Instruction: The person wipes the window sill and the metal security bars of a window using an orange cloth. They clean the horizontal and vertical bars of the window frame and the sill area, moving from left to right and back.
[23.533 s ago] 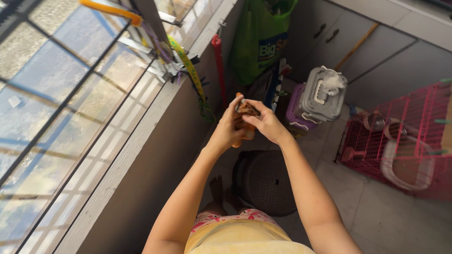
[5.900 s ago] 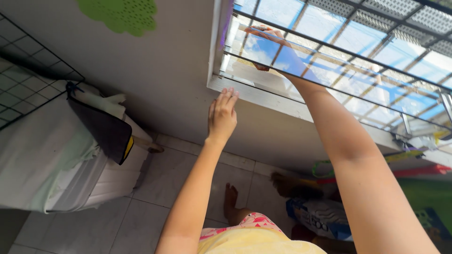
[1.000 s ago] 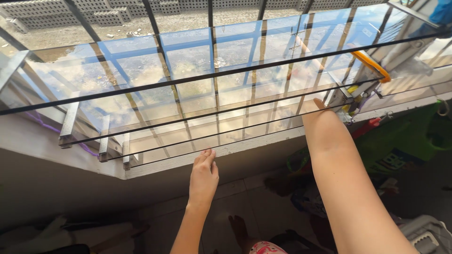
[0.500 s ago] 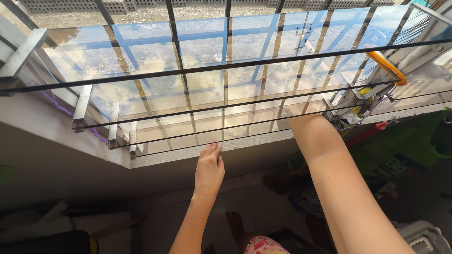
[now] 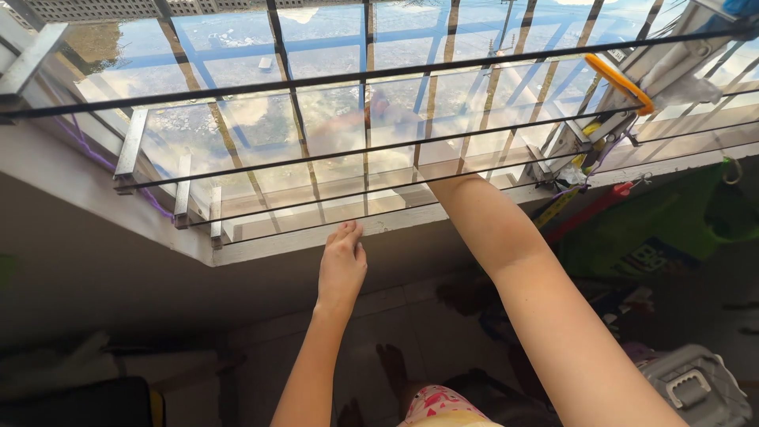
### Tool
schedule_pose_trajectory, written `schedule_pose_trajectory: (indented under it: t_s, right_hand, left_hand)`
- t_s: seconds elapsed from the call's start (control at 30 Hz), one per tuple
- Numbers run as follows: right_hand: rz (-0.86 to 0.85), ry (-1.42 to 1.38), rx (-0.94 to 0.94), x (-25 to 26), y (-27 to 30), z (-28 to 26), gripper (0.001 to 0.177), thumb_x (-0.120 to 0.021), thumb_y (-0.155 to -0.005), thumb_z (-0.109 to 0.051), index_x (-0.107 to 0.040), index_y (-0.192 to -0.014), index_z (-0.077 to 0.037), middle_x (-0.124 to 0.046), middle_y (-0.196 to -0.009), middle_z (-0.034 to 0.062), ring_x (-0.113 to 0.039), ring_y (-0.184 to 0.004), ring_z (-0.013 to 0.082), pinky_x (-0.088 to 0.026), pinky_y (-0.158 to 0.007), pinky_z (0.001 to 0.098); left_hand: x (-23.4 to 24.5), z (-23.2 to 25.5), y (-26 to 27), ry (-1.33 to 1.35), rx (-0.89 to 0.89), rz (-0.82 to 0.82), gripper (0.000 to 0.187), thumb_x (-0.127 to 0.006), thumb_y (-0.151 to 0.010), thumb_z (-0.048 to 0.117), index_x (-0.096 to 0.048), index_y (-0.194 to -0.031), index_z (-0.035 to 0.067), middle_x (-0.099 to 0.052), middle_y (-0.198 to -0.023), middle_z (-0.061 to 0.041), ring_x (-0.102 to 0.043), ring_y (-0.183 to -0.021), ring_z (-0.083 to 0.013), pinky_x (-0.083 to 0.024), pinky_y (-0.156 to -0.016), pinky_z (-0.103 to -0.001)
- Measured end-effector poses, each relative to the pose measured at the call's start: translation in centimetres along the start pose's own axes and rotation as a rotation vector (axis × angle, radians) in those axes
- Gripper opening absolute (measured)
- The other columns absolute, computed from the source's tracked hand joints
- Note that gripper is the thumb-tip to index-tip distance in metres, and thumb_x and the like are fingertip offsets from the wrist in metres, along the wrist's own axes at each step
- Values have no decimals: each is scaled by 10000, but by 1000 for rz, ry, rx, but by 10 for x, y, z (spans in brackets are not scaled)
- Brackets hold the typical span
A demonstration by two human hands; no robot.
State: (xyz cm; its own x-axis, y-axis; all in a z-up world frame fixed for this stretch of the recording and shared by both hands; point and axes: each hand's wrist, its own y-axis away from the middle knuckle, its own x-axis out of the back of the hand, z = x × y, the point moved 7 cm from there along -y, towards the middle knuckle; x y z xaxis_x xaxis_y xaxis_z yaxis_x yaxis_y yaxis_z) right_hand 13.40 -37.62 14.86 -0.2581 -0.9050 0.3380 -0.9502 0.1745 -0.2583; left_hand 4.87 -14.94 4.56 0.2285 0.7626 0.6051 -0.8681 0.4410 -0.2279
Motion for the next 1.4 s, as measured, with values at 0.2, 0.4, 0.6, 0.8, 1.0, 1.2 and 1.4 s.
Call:
schedule_pose_trajectory:
  t_s: [0.2,0.4,0.6,0.8,1.0,1.2,1.4]
  right_hand:
    - [198,-339,-58,38,34,30,327,-498,-1057,-167,-626,-1283,33,-651,-1288,166,-605,-1214,303,-469,-1116,409]
    - [238,-1556,-118,98,110,133,297,-458,-1080,-81,-589,-1322,30,-615,-1365,177,-571,-1317,310,-414,-1254,460]
    - [331,-1635,10,106,236,104,427,-413,-1104,-97,-484,-1496,56,-504,-1557,233,-464,-1464,352,-349,-1273,508]
    - [207,-1262,-119,59,307,80,440,-480,-1056,-51,-515,-1489,21,-558,-1508,183,-553,-1390,316,-437,-1191,481]
    - [142,-872,-294,-8,295,72,376,-579,-961,106,-593,-1334,62,-648,-1313,146,-673,-1157,256,-570,-989,426]
    - [-78,173,-329,-90,251,10,327,-567,-872,69,-691,-1172,28,-717,-1116,136,-721,-975,251,-581,-850,377]
    - [-172,316,105,-181,225,-65,436,-608,-861,46,-678,-1282,-43,-620,-1225,167,-650,-1093,311,-513,-955,367]
  left_hand:
    - [-6,-8,1,16,-30,7,367,-583,-872,-14,-698,-1220,-37,-646,-1366,-161,-555,-1316,-315,-428,-1111,-386]
    - [-22,-24,0,-44,-77,12,370,-592,-869,-15,-701,-1222,-35,-644,-1371,-166,-567,-1305,-317,-429,-1123,-380]
    - [-26,-28,5,-60,-129,9,433,-600,-848,-21,-664,-1276,-35,-600,-1432,-165,-527,-1349,-314,-402,-1146,-379]
    - [-9,-18,31,-81,-326,41,462,-616,-875,-8,-607,-1336,-44,-555,-1485,-171,-454,-1436,-316,-376,-1196,-401]
    - [31,-41,65,-170,-236,168,426,-608,-897,9,-637,-1319,-46,-529,-1496,-211,-433,-1431,-366,-360,-1177,-444]
    - [77,-75,84,-116,-96,277,323,-606,-934,32,-696,-1240,-23,-566,-1472,-168,-483,-1406,-357,-418,-1155,-423]
    - [125,-90,115,41,30,465,354,-652,-852,-16,-635,-1205,-31,-637,-1258,-139,-588,-1198,-339,-490,-1023,-411]
